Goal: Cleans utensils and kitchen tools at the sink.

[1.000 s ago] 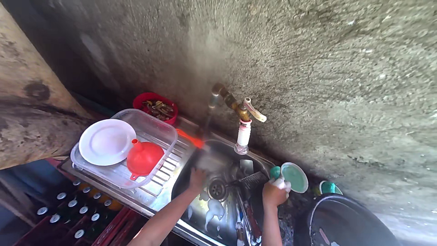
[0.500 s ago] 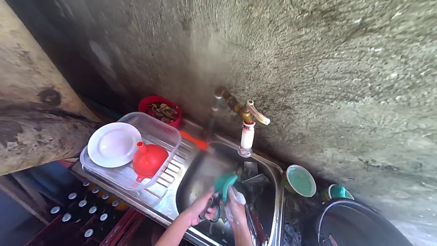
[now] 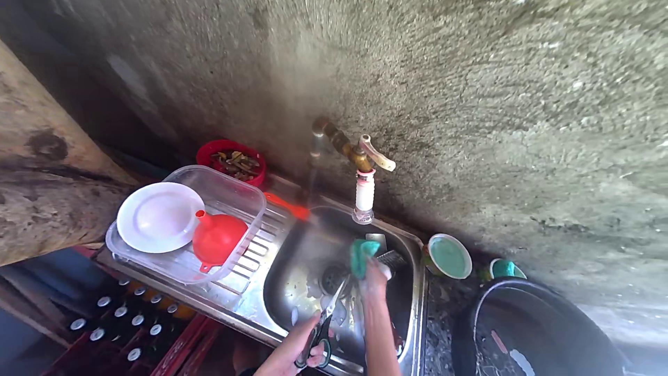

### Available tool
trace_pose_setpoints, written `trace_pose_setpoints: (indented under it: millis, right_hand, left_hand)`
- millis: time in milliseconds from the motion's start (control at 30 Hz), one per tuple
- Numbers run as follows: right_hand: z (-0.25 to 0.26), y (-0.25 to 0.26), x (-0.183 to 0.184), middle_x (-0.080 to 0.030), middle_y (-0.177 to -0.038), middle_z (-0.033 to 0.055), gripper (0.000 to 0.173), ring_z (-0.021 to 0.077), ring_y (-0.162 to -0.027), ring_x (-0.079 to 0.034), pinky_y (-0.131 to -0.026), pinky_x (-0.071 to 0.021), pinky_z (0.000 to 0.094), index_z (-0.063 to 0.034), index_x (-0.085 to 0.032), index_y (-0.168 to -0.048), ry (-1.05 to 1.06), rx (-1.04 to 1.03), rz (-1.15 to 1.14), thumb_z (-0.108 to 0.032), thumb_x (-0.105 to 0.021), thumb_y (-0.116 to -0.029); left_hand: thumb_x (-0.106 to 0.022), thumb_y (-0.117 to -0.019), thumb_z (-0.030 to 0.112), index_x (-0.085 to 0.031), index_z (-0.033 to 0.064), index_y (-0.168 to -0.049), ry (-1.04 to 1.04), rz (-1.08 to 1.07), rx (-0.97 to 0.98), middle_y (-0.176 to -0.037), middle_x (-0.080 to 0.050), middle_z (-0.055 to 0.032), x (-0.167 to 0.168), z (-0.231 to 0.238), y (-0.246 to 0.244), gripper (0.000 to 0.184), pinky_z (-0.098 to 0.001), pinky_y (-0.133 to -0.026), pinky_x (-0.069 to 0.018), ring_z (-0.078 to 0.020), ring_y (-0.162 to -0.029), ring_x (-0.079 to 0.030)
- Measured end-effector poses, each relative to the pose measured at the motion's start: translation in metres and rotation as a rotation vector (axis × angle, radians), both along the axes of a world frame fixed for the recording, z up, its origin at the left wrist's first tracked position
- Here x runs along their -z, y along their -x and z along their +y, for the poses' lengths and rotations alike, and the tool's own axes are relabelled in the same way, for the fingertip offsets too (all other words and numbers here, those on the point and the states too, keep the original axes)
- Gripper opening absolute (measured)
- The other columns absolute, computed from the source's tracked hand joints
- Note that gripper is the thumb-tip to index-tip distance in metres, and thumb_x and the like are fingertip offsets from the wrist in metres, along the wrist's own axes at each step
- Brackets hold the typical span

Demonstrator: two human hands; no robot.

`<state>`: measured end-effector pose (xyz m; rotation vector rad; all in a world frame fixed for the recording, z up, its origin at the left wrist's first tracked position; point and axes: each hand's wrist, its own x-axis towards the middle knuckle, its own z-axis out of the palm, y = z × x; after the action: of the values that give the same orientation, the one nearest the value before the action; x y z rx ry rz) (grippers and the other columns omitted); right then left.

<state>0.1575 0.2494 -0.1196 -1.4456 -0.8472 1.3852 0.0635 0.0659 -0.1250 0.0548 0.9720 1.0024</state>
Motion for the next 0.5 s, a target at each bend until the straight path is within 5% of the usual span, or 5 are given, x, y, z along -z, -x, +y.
trace_pose_setpoints:
  millis: [100, 200, 267, 400, 500]
  right_hand:
    - [-0.011, -0.027, -0.017, -0.07, -0.093, 0.0134, 0.019, 0.0147, -0.082, -0.067, -0.077, -0.0573, 0.0327, 0.0069, -0.067, -0.109, -0.081, -0.048, -0.141, -0.01, -0.062, -0.1005]
    - [-0.071, -0.042, -0.022, -0.072, -0.095, 0.0167, 0.021, 0.0211, -0.088, -0.07, -0.083, -0.0585, 0.0409, 0.0056, -0.071, -0.107, -0.061, -0.275, -0.318, -0.012, -0.069, -0.0953]
    - [-0.104, -0.044, -0.017, -0.073, -0.103, 0.0166, 0.025, 0.0206, -0.096, -0.071, -0.089, -0.0577, 0.0402, 0.0055, -0.07, -0.114, 0.022, -0.454, -0.262, -0.012, -0.068, -0.0957]
    - [-0.13, -0.038, -0.005, -0.069, -0.117, 0.0182, 0.041, 0.0202, -0.107, -0.068, -0.096, -0.0557, 0.0366, 0.0053, -0.059, -0.131, 0.138, -0.54, -0.12, -0.009, -0.07, -0.0945]
    - [-0.131, -0.038, -0.013, -0.068, -0.115, 0.0215, 0.035, 0.0248, -0.105, -0.066, -0.095, -0.0535, 0.0403, 0.007, -0.062, -0.127, 0.101, -0.564, -0.254, -0.007, -0.067, -0.096]
  left_hand:
    - [-0.038, -0.1111, 0.026, -0.06, 0.0025, -0.118, -0.119, 0.203, -0.07, -0.084, -0.067, -0.0037, 0.008, -0.006, 0.001, 0.033, -0.0296, -0.071, -0.0591, -0.0128, -0.072, -0.067]
    - [-0.051, -0.1048, 0.027, -0.061, 0.0025, -0.126, -0.174, 0.487, -0.078, -0.11, -0.069, -0.0072, 0.01, 0.003, 0.006, 0.034, -0.0333, -0.086, -0.0566, -0.0135, -0.096, -0.067]
    - [-0.054, -0.1035, 0.028, -0.064, 0.002, -0.124, -0.174, 0.618, -0.043, -0.113, -0.068, -0.0082, 0.007, 0.008, 0.007, 0.035, -0.0336, -0.09, -0.0532, -0.0128, -0.101, -0.064]
    - [-0.056, -0.1043, 0.02, -0.068, -0.0029, -0.113, -0.154, 0.773, -0.083, -0.097, -0.071, -0.0089, 0.011, 0.007, -0.001, 0.027, -0.032, -0.084, -0.0557, -0.0116, -0.089, -0.067]
    - [-0.056, -0.1048, 0.018, -0.069, -0.0017, -0.107, -0.115, 0.878, -0.02, -0.076, -0.065, -0.0036, 0.016, 0.004, 0.0, 0.024, -0.0271, -0.062, -0.0526, -0.0081, -0.063, -0.059]
